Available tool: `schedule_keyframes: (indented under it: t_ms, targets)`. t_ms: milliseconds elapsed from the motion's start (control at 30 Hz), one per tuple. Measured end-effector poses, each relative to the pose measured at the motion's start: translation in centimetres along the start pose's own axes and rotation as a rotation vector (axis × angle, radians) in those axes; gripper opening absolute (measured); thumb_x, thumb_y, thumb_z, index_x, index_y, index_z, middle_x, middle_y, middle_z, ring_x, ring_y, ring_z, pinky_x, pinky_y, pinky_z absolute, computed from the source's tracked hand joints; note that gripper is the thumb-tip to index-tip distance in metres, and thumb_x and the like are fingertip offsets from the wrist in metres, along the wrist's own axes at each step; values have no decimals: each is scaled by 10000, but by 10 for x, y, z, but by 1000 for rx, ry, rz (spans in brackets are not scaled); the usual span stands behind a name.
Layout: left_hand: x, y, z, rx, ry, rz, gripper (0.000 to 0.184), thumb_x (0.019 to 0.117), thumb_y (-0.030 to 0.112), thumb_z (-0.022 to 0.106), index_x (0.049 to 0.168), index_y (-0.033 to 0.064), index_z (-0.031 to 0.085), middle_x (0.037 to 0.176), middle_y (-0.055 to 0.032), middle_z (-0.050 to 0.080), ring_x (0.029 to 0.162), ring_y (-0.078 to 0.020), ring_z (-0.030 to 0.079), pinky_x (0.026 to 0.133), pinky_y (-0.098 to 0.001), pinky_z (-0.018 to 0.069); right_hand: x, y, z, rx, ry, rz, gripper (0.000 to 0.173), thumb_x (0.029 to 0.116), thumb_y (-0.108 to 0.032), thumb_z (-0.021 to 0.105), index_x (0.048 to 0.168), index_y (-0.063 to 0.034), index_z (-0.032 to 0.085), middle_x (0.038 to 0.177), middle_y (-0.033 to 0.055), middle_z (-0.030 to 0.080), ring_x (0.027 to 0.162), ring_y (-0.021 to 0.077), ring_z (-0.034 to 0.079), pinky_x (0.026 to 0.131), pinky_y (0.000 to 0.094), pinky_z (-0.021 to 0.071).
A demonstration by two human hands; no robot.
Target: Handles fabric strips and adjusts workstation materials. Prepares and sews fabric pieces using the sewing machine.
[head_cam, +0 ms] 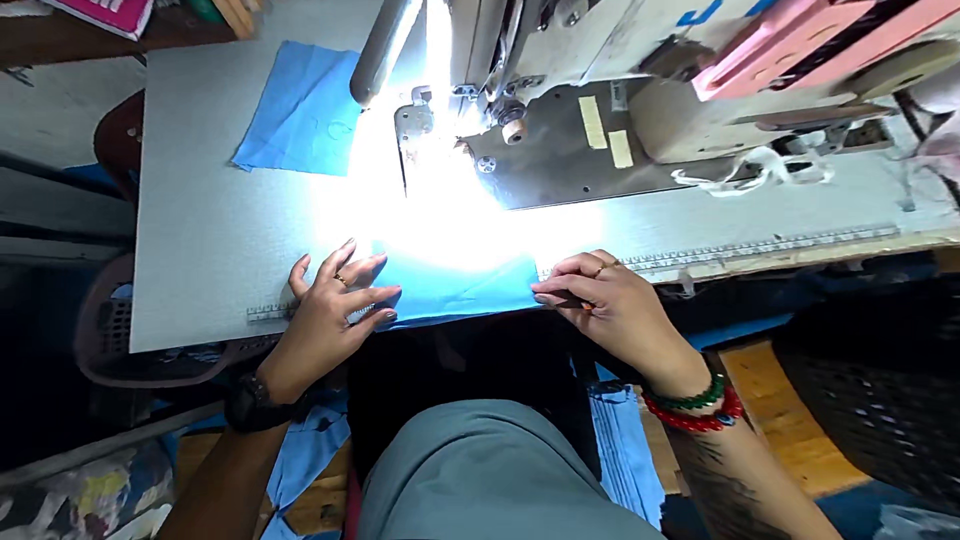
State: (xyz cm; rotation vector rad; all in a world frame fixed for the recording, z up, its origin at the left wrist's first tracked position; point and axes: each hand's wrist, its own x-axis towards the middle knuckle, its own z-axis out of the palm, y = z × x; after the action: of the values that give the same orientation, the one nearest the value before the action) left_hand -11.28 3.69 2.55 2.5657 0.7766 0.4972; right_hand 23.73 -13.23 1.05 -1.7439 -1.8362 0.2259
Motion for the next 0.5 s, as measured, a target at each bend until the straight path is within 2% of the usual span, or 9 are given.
schedule_keyframes:
  t_ms: [167, 233, 333, 500]
  targets:
    - [-7, 4, -3, 10, 88, -70, 208, 972, 286, 643, 1094, 271, 811, 1364, -2, 671, 1477, -268, 405, 1175, -706, 102, 2, 0, 2, -1, -34, 4, 234, 972, -313, 633, 1030, -163, 802, 1047, 64, 712, 935, 256, 658, 760, 463, 534]
    - [-10, 7, -3, 8, 115, -89, 200, 978, 316, 646, 1074, 265, 814, 1348, 7, 680, 1474, -264, 410, 1178, -701, 106, 1, 0, 2, -5, -34, 7, 257, 982, -334, 627, 1035, -155, 803, 1053, 82, 711, 954, 273, 656, 783, 470, 523]
    - [-16, 9, 1, 7, 108, -109, 232, 960, 415, 675, 1097, 287, 813, 1394, 20, 650, 1495, -260, 374, 1183, -705, 83, 1, -1, 1, -2, -38, 14, 262, 979, -333, 629, 1040, -146, 802, 1053, 93, 711, 965, 279, 654, 791, 473, 516]
    - [-21, 9, 5, 28, 115, -92, 239, 952, 419, 690, 1126, 304, 807, 1424, 18, 634, 1505, -271, 362, 1171, -726, 82, -1, -2, 0, -12, -36, 20, 269, 978, -341, 627, 1037, -149, 806, 1041, 97, 712, 941, 284, 654, 769, 478, 510]
